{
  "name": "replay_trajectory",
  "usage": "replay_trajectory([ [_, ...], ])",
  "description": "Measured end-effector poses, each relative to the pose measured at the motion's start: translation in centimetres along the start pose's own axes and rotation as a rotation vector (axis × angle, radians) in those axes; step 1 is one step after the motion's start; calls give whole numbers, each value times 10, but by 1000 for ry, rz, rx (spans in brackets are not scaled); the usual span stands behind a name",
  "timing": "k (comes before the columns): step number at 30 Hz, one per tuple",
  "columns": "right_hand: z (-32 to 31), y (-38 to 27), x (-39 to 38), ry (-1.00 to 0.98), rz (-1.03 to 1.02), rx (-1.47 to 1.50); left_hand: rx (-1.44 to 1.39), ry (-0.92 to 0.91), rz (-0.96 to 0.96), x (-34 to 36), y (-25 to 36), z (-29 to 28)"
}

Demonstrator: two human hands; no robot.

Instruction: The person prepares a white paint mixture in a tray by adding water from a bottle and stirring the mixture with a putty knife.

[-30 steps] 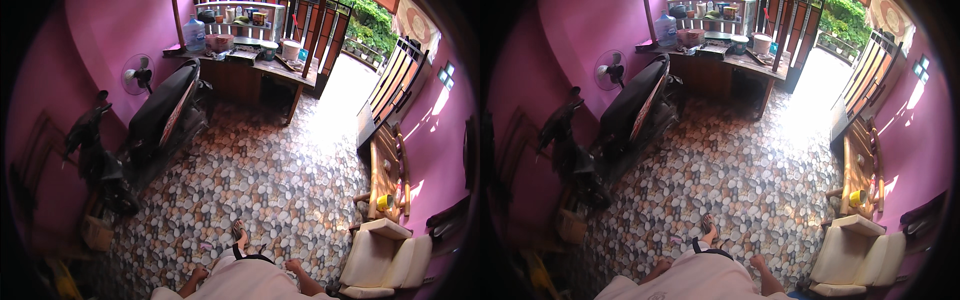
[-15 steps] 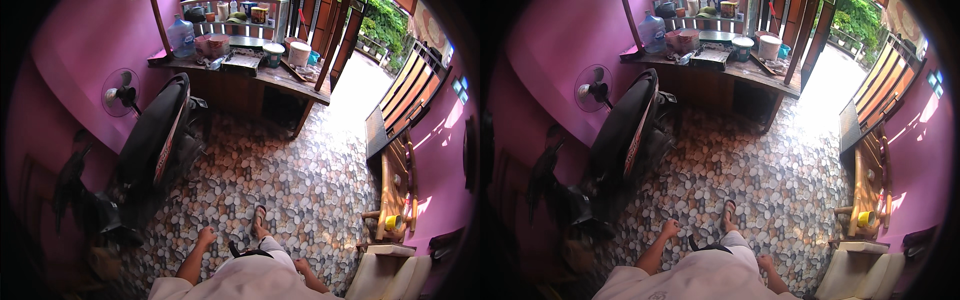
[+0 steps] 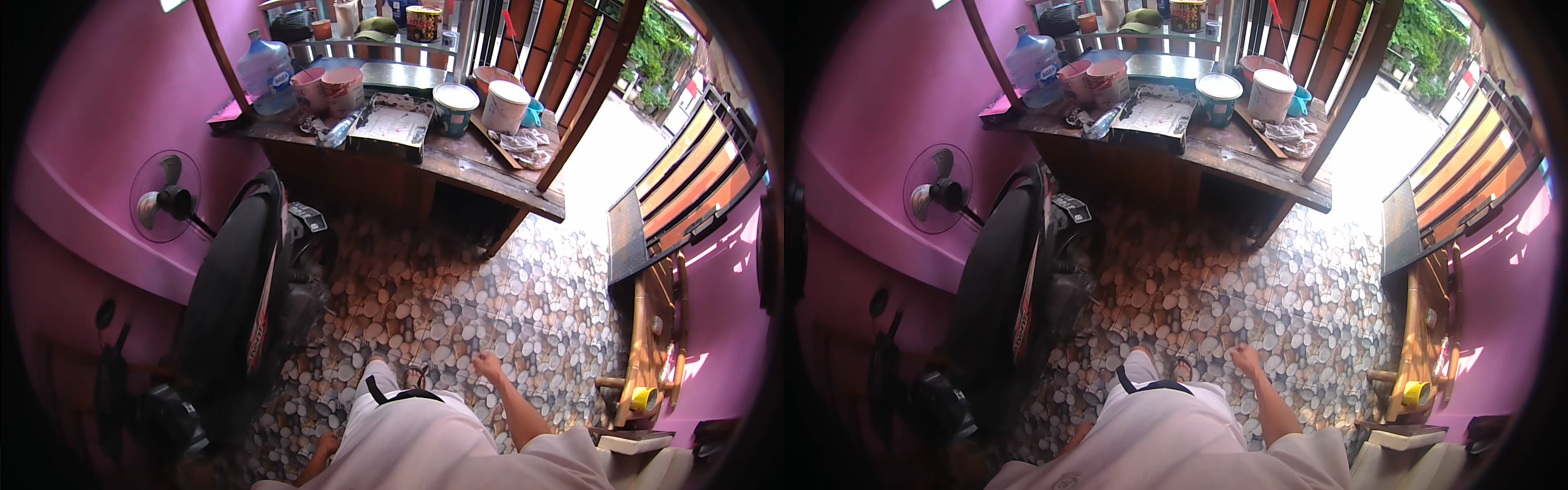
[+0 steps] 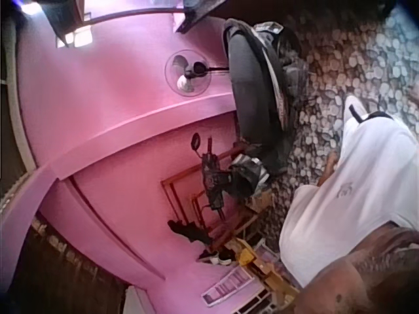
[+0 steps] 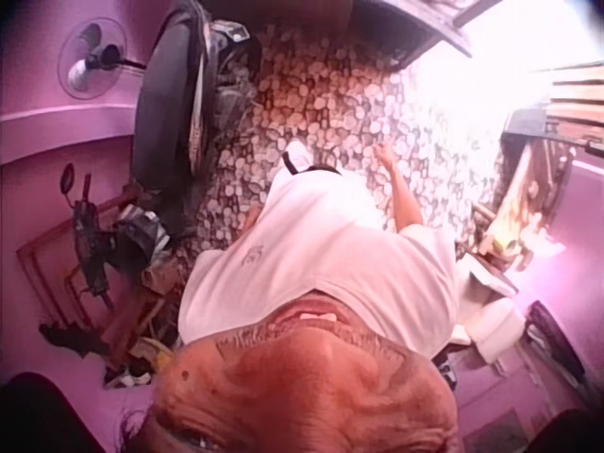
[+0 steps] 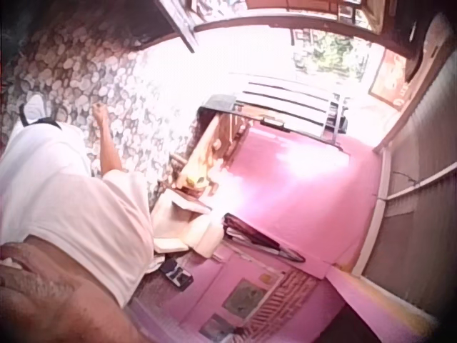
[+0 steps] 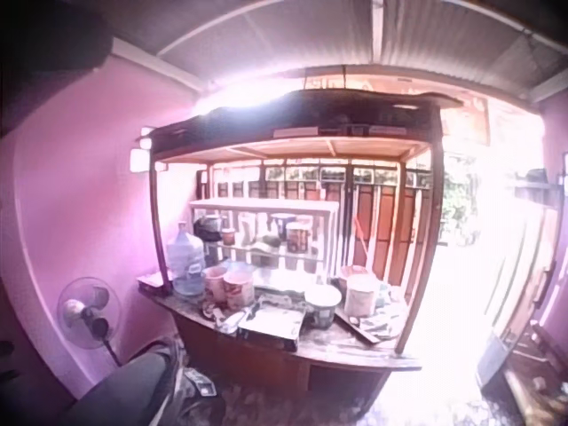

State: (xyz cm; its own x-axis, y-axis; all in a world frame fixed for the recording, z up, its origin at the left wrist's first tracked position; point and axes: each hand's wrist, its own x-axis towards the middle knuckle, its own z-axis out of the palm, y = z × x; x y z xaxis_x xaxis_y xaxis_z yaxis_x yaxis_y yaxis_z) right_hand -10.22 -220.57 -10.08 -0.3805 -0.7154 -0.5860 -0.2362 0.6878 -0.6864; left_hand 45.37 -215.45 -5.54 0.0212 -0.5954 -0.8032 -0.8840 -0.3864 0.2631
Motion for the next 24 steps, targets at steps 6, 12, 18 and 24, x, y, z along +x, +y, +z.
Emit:
replay_trajectory([
  [6, 5, -234, 102, -102, -34, 385, 144, -64, 4, 147, 35, -80],
  [12, -15, -373, 187, -50, -43, 439, -94, 187, 202, 266, 225, -247],
  [18, -50, -480, 270, -30, -103, 649, -331, 287, 429, 333, 359, -390],
  [24, -103, -548, 377, 22, -160, 846, -390, 275, 333, 366, 396, -407],
])
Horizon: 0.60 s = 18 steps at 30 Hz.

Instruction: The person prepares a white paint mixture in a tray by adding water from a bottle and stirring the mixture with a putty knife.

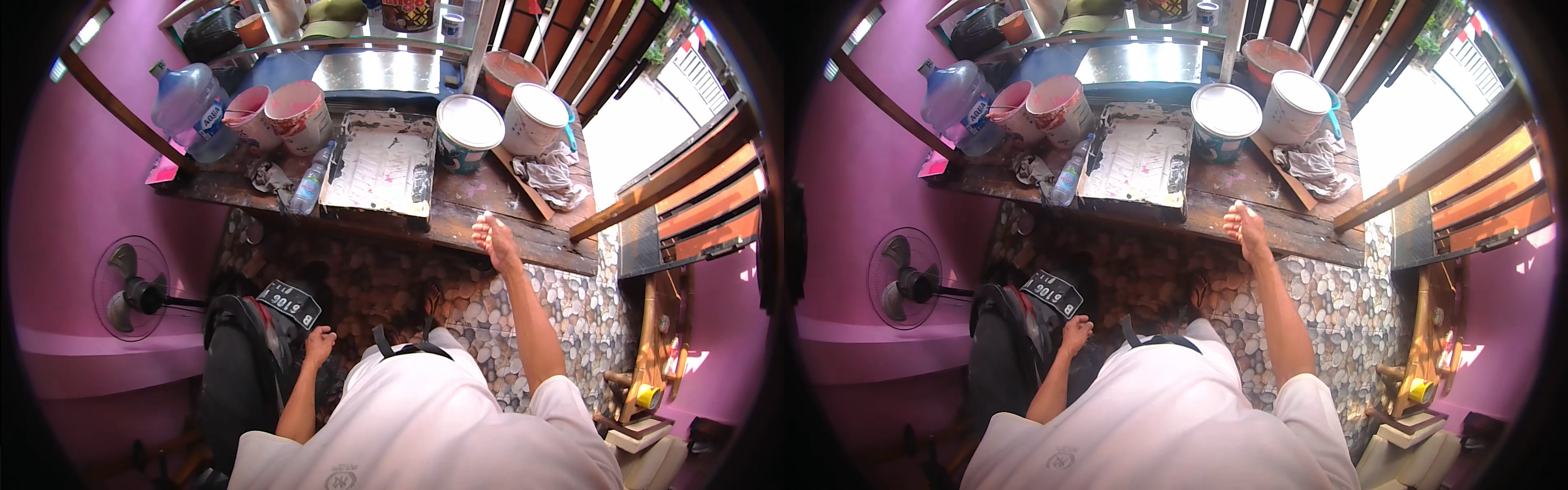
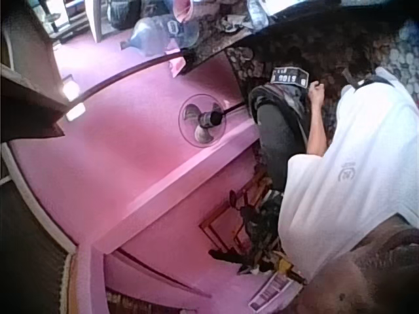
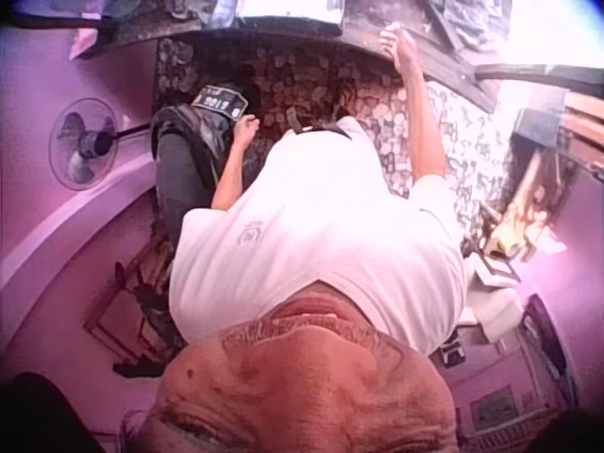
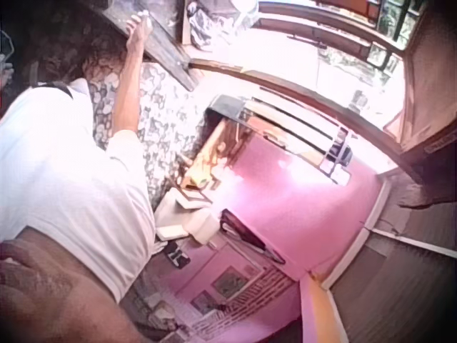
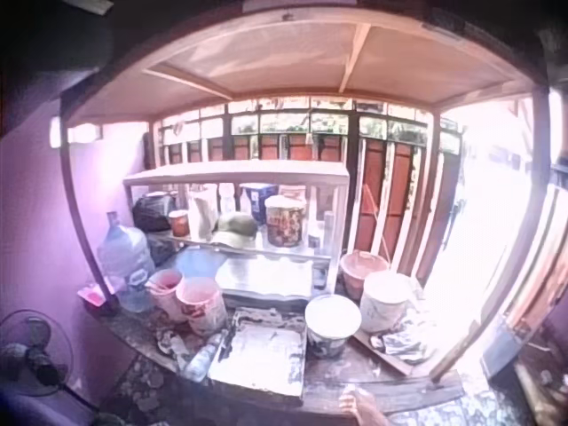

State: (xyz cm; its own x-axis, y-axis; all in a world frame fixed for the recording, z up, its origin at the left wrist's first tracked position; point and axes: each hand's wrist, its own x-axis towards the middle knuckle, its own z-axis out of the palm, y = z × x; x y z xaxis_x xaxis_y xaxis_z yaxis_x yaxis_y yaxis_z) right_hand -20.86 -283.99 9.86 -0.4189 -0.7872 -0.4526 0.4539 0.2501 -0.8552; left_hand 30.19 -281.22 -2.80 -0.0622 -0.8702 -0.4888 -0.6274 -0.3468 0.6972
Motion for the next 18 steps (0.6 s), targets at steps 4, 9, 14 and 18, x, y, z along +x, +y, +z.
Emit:
replay_trajectory([
  [4, -1, -32, 78, 110, -43, 113, -120, -19, -214, 7, -2, 22],
  [9, -3, -57, 143, 185, 36, 160, -594, -19, -422, 64, 75, 23],
  [14, -1, -70, 162, 133, 32, 169, -789, -150, -253, 141, 187, 23],
  [18, 7, -69, 167, 155, 25, 200, -977, -283, -246, 186, 235, 45],
])
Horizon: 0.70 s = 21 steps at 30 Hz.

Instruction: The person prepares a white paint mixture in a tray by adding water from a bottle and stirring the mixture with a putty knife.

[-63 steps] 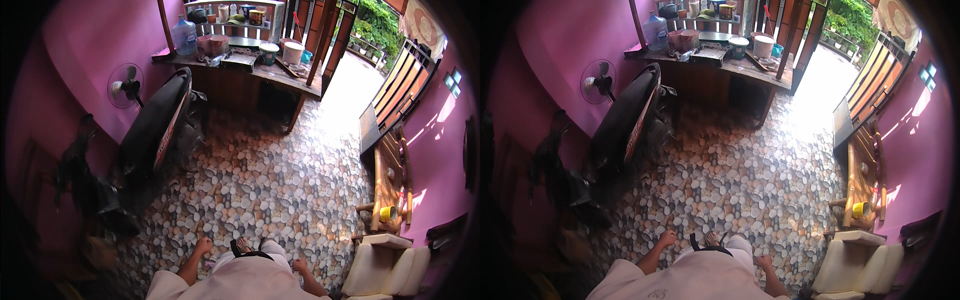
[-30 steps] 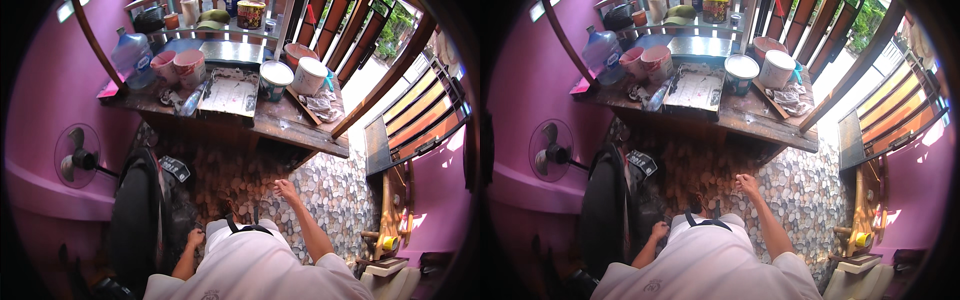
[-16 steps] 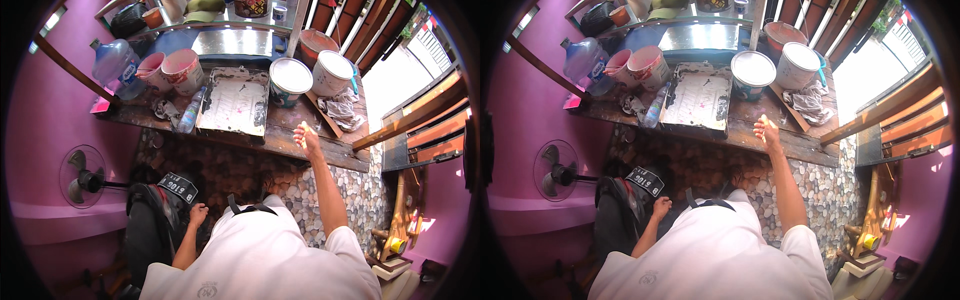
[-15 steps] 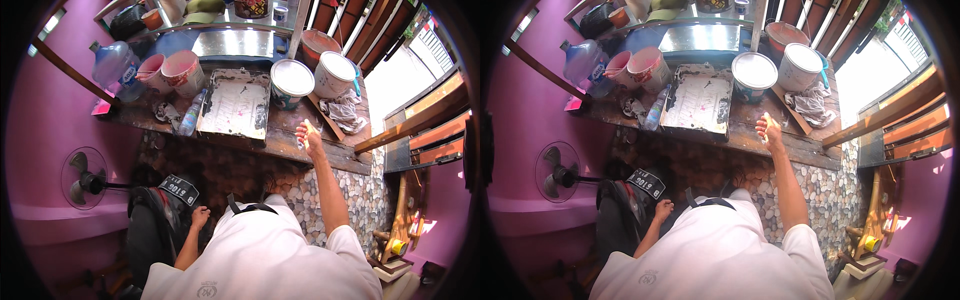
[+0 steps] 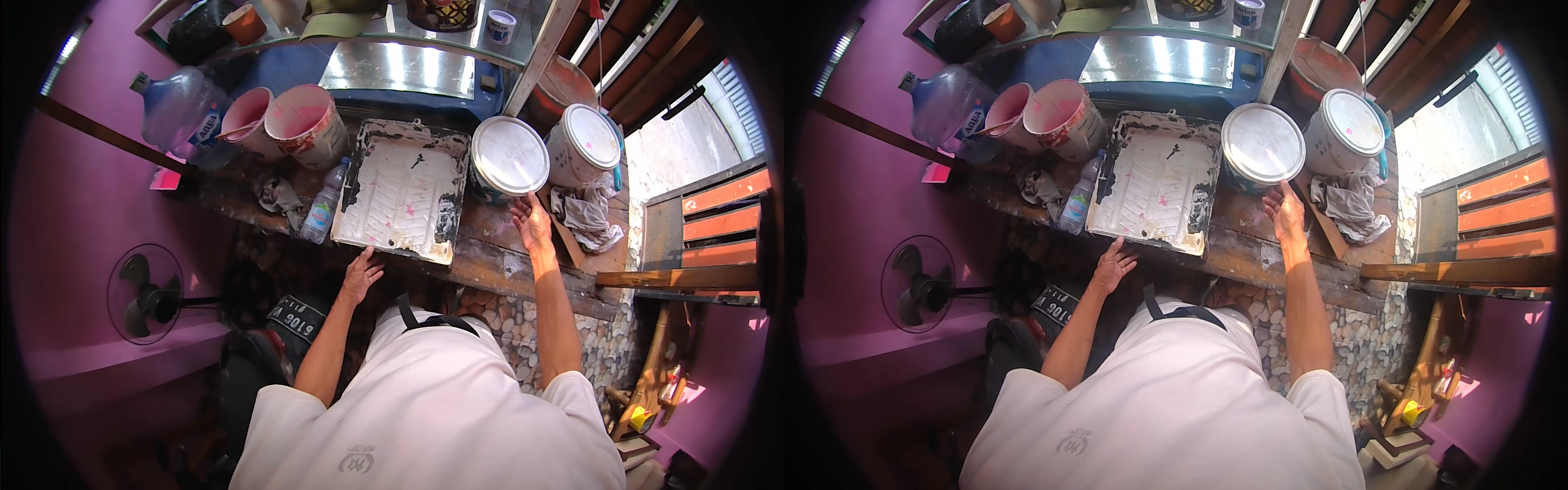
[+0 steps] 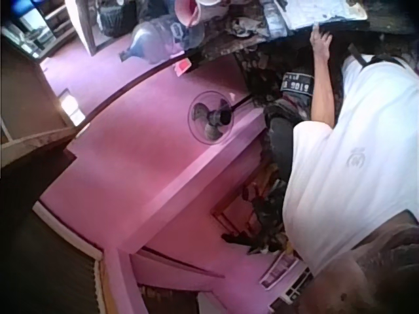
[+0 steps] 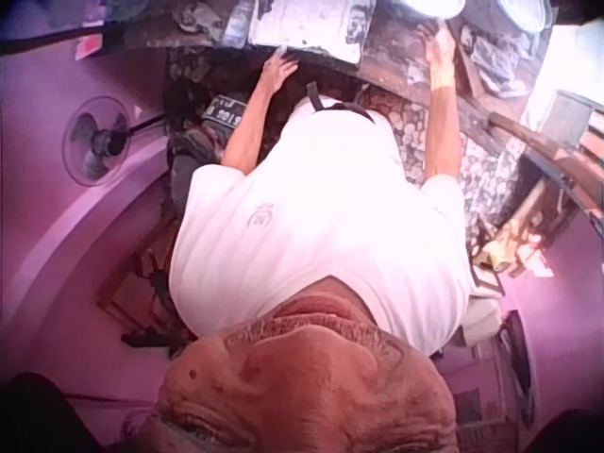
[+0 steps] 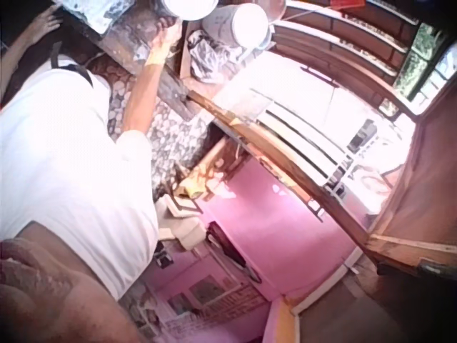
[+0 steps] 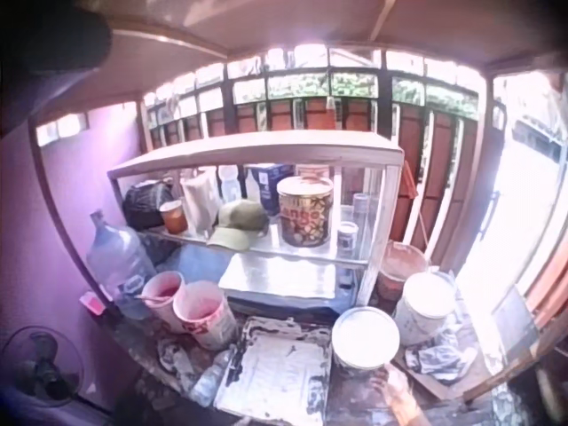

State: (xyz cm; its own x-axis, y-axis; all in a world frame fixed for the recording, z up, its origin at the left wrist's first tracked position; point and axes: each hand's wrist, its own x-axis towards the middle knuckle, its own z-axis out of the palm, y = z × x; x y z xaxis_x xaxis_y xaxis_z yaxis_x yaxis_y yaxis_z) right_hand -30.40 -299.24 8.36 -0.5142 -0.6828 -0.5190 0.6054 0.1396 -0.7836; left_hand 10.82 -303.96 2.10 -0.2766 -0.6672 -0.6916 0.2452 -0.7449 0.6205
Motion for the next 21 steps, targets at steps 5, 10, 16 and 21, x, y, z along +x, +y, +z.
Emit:
replay_trajectory([
  [5, 2, -1, -2, 74, -57, -3, -59, -35, -68, 25, 3, 26],
  [10, 15, -5, -5, 145, -103, -47, -50, -59, -100, 34, 2, 16],
  [16, 21, -17, -8, 184, -210, -130, 2, -126, -158, 33, 7, 14],
  [21, 9, -33, -15, 240, -223, 8, 23, -151, -210, 36, 9, 10],
])
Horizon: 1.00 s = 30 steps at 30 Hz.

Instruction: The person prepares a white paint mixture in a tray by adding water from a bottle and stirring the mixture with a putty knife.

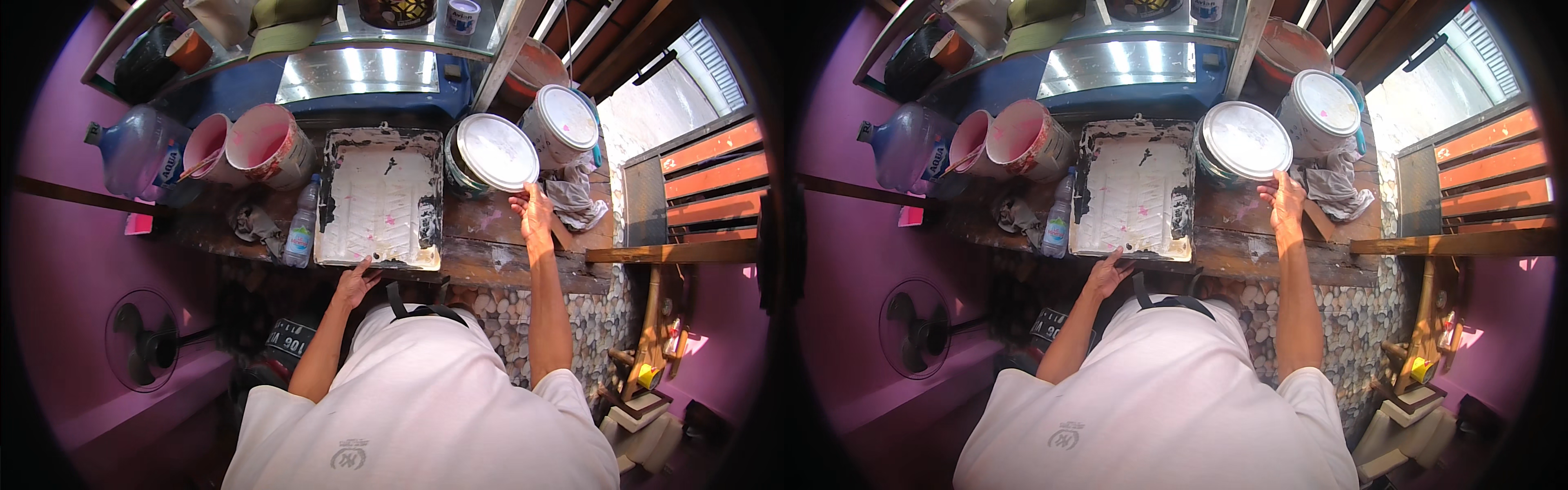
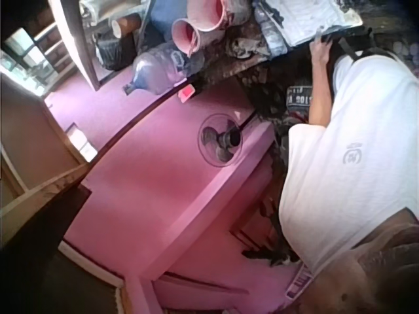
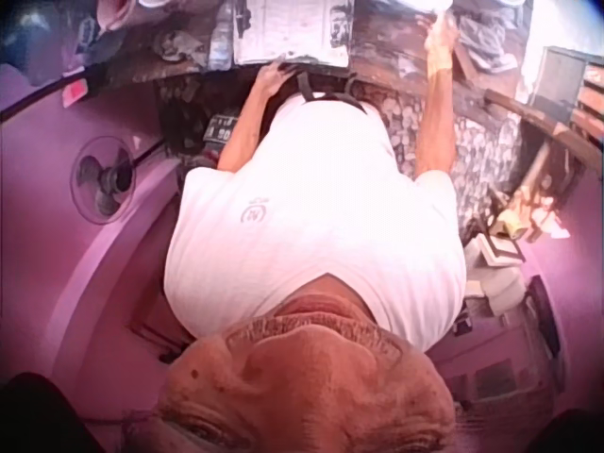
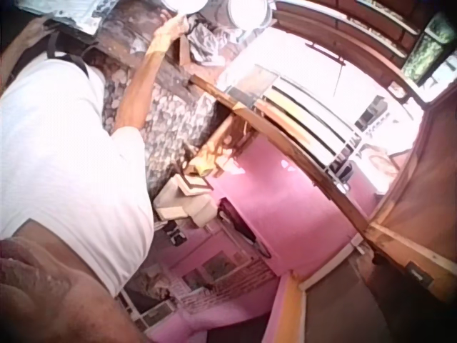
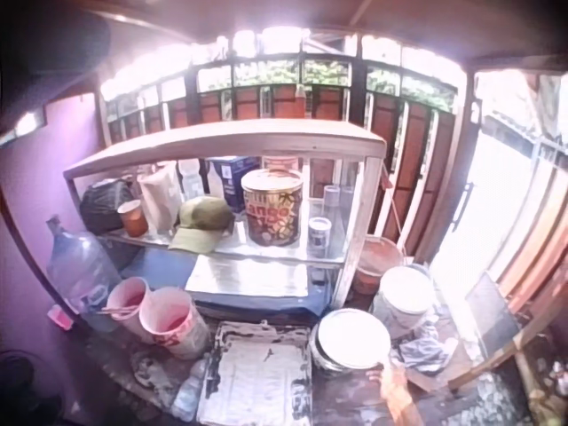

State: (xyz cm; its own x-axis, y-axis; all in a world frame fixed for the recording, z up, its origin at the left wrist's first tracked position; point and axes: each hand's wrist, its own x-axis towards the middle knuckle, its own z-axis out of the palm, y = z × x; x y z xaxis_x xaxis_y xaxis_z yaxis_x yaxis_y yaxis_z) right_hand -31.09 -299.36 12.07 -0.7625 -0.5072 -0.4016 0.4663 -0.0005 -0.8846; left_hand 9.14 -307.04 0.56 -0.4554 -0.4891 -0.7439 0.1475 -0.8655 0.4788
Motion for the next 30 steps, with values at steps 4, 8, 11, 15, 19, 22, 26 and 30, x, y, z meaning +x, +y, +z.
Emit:
replay_trajectory([
  [4, -30, -3, -13, 53, 9, 115, -11, -25, -15, 5, -3, -6],
  [8, -71, 7, -37, 133, -1, 247, 15, -33, -5, 8, -4, -11],
  [11, -117, 26, -59, 207, -15, 300, 117, 45, -84, -3, 4, 9],
  [15, -147, 65, -92, 282, 36, 226, 218, 72, -146, -5, 8, 4],
  [19, -167, 117, -107, 314, 148, 126, 262, 137, -123, -6, 7, 4],
  [22, -176, 148, -110, 297, 121, 88, 305, 124, -101, -9, 6, 2],
  [26, -176, 166, -99, 389, 167, -182, 356, 142, -89, -20, 5, -4],
  [30, -182, 163, -93, 370, 227, -469, 387, 204, -93, -27, 4, -7],
])
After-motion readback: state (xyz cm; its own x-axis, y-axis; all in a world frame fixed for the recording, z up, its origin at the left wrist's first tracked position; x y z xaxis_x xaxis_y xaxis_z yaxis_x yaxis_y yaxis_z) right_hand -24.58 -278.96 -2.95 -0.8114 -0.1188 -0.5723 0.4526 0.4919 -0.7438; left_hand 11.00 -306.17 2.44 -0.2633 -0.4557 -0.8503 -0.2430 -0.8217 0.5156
